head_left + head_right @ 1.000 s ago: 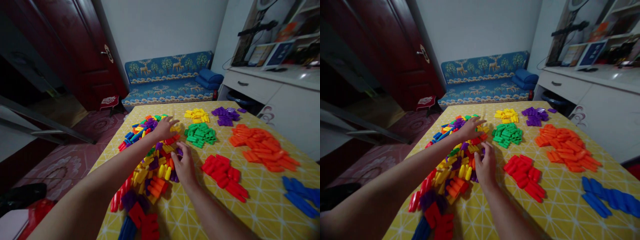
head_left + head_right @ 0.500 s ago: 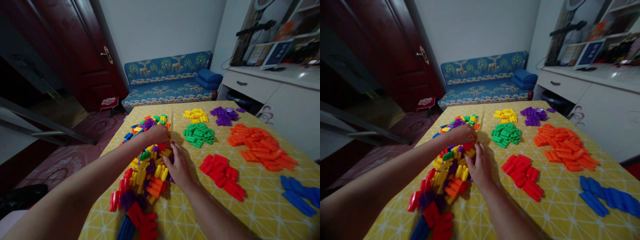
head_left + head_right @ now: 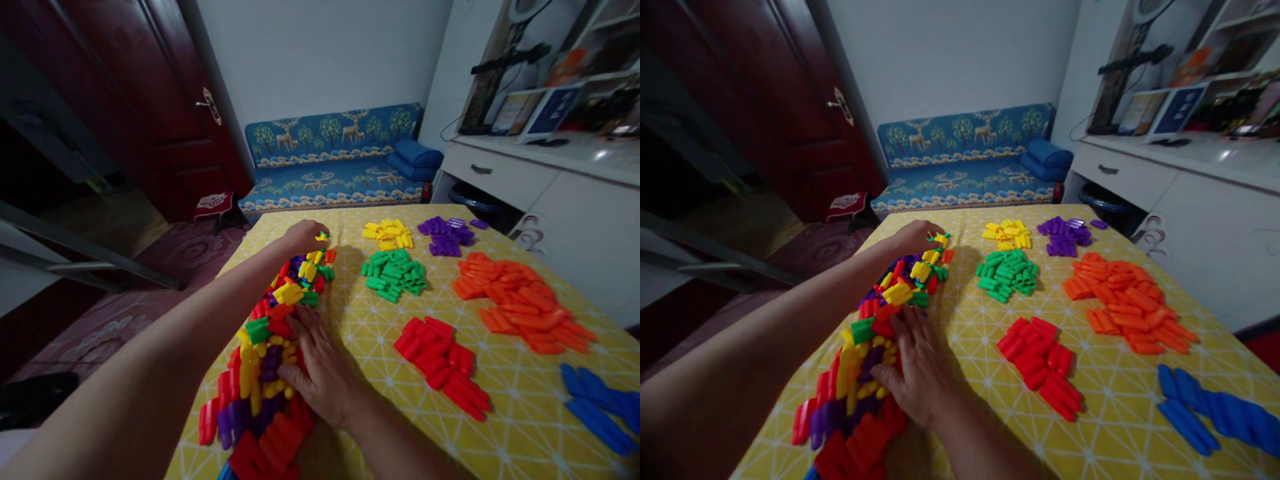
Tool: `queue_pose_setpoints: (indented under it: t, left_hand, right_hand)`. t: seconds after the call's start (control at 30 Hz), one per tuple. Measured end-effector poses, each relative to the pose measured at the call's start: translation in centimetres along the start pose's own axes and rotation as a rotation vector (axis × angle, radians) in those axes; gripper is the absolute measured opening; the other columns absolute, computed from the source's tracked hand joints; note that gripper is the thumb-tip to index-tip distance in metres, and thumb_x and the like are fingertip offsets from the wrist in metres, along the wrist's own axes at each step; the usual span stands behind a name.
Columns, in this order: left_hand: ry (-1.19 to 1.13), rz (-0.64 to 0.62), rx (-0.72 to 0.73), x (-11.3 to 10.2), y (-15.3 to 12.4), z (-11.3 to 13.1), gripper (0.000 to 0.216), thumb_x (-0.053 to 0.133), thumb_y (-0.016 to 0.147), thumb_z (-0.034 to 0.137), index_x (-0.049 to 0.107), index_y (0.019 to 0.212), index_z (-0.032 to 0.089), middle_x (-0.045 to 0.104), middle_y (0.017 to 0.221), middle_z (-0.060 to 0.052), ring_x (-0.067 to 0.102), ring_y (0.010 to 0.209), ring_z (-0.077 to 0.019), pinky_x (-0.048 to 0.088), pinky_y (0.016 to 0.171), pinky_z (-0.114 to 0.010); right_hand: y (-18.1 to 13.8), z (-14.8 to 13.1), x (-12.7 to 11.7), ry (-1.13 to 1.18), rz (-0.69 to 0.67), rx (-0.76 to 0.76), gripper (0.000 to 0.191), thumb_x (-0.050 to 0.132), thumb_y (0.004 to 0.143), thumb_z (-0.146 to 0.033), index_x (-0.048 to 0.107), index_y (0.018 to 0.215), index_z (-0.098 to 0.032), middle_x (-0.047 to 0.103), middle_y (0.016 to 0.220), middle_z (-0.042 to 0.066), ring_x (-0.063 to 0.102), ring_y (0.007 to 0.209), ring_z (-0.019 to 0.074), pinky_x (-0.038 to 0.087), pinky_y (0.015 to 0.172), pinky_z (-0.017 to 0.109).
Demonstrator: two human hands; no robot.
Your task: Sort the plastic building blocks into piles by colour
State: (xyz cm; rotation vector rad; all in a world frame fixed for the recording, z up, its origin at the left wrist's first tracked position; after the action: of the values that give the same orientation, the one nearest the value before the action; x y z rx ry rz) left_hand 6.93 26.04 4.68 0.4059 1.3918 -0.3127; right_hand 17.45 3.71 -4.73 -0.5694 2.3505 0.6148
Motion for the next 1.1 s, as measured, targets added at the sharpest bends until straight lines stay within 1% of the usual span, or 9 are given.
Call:
queue_pose_setpoints:
  t: [0.07, 0.17, 0.3, 0.4, 0.47, 0.6, 0.87, 0.97, 1.1]
  left_hand:
    - [0.044, -0.021, -0.066, 1.8, 2.0, -0.3, 0.073, 0.070, 0.075, 0.045, 0.051, 0.141, 0.021, 0.061, 0.130, -0.015, 0.059, 0.116, -0.0312, 0.046, 0.095, -0.034]
    - [0.104, -0.141, -0.143, 4.4, 4.3, -0.9, 0.090, 0.068, 0.073, 0.060, 0.035, 0.150, 0.027, 0.039, 0.151, -0.018, 0.040, 0.136, -0.0400, 0.038, 0.105, -0.047]
    - [0.121, -0.283, -0.107, 6.1, 5.3, -1.0, 0.088, 0.065, 0.070, 0.070, 0.043, 0.145, 0.027, 0.047, 0.145, -0.015, 0.049, 0.129, -0.0356, 0.041, 0.103, -0.041]
    - [0.139, -0.231, -0.031, 6.1, 4.8, -0.7, 0.087, 0.072, 0.063, 0.067, 0.054, 0.136, 0.025, 0.054, 0.135, -0.014, 0.059, 0.114, -0.0316, 0.046, 0.095, -0.034]
    - [0.139, -0.184, 0.039, 5.7, 4.1, -0.4, 0.070, 0.076, 0.063, 0.057, 0.064, 0.124, 0.023, 0.059, 0.127, -0.011, 0.062, 0.107, -0.0276, 0.048, 0.090, -0.029]
    - [0.092, -0.174, 0.173, 4.6, 2.0, 0.1, 0.040, 0.075, 0.066, 0.029, 0.073, 0.105, 0.022, 0.067, 0.112, -0.005, 0.065, 0.095, -0.0205, 0.049, 0.082, -0.023]
    - [-0.038, -0.251, 0.311, 2.2, -5.4, 0.7, 0.031, 0.058, 0.072, 0.007, 0.076, 0.092, 0.022, 0.074, 0.095, -0.001, 0.067, 0.089, -0.0177, 0.049, 0.081, -0.023]
    - [-0.137, -0.162, 0.359, 1.5, -9.0, 0.5, 0.027, 0.055, 0.077, 0.007, 0.075, 0.090, 0.020, 0.073, 0.097, -0.004, 0.066, 0.094, -0.0180, 0.049, 0.086, -0.025]
    - [-0.335, 0.127, 0.328, 1.2, -14.3, 0.1, 0.029, 0.056, 0.082, 0.012, 0.070, 0.106, 0.019, 0.069, 0.111, -0.008, 0.063, 0.107, -0.0209, 0.049, 0.095, -0.032]
  right_hand:
    - [0.0, 0.2, 0.1, 0.026, 0.010, 0.013, 0.071, 0.053, 0.093, -0.046, 0.028, 0.152, -0.017, 0.018, 0.161, 0.012, 0.010, 0.150, 0.0276, 0.022, 0.121, 0.051]
    - [0.0, 0.8, 0.3, 0.042, 0.028, -0.003, 0.072, 0.058, 0.090, -0.043, 0.030, 0.151, -0.018, 0.019, 0.161, 0.012, 0.011, 0.150, 0.0285, 0.024, 0.120, 0.052]
    - [0.1, 0.9, 0.3, 0.054, 0.023, 0.026, 0.069, 0.058, 0.090, -0.042, 0.033, 0.149, -0.015, 0.022, 0.160, 0.014, 0.016, 0.149, 0.0288, 0.026, 0.120, 0.050]
    - [0.2, 0.8, 0.1, 0.087, 0.081, 0.038, 0.065, 0.056, 0.092, -0.040, 0.035, 0.148, -0.014, 0.030, 0.157, 0.014, 0.023, 0.147, 0.0265, 0.026, 0.121, 0.047]
    - [0.3, 0.8, 0.1, 0.114, 0.142, 0.019, 0.060, 0.054, 0.093, -0.040, 0.038, 0.146, -0.016, 0.036, 0.153, 0.012, 0.029, 0.144, 0.0244, 0.029, 0.120, 0.045]
    - [0.2, 1.1, -0.1, 0.169, 0.296, 0.027, 0.049, 0.048, 0.097, -0.037, 0.041, 0.142, -0.021, 0.051, 0.143, 0.009, 0.045, 0.134, 0.0206, 0.041, 0.112, 0.040]
    - [0.5, 2.9, -1.4, 0.198, 0.657, 0.075, 0.030, 0.044, 0.098, -0.034, 0.054, 0.122, -0.019, 0.060, 0.123, 0.012, 0.055, 0.118, 0.0220, 0.046, 0.102, 0.043]
    - [0.7, 3.7, -1.3, 0.151, 0.713, 0.068, 0.029, 0.046, 0.097, -0.034, 0.054, 0.119, -0.018, 0.059, 0.123, 0.013, 0.053, 0.119, 0.0226, 0.044, 0.104, 0.045]
    - [0.8, 4.8, -0.8, 0.054, 0.732, 0.093, 0.032, 0.049, 0.093, -0.032, 0.054, 0.120, -0.015, 0.059, 0.125, 0.016, 0.052, 0.121, 0.0248, 0.043, 0.106, 0.047]
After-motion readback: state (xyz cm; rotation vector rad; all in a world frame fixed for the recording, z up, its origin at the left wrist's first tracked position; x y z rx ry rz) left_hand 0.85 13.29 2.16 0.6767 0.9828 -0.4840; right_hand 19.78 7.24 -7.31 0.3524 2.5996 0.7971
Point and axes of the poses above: each hand's wrist, its own y-axis towards the middle knuckle, its own x-axis out of the palm, z = x × y, the point moved 1 cm from there along y, towards the middle knuckle
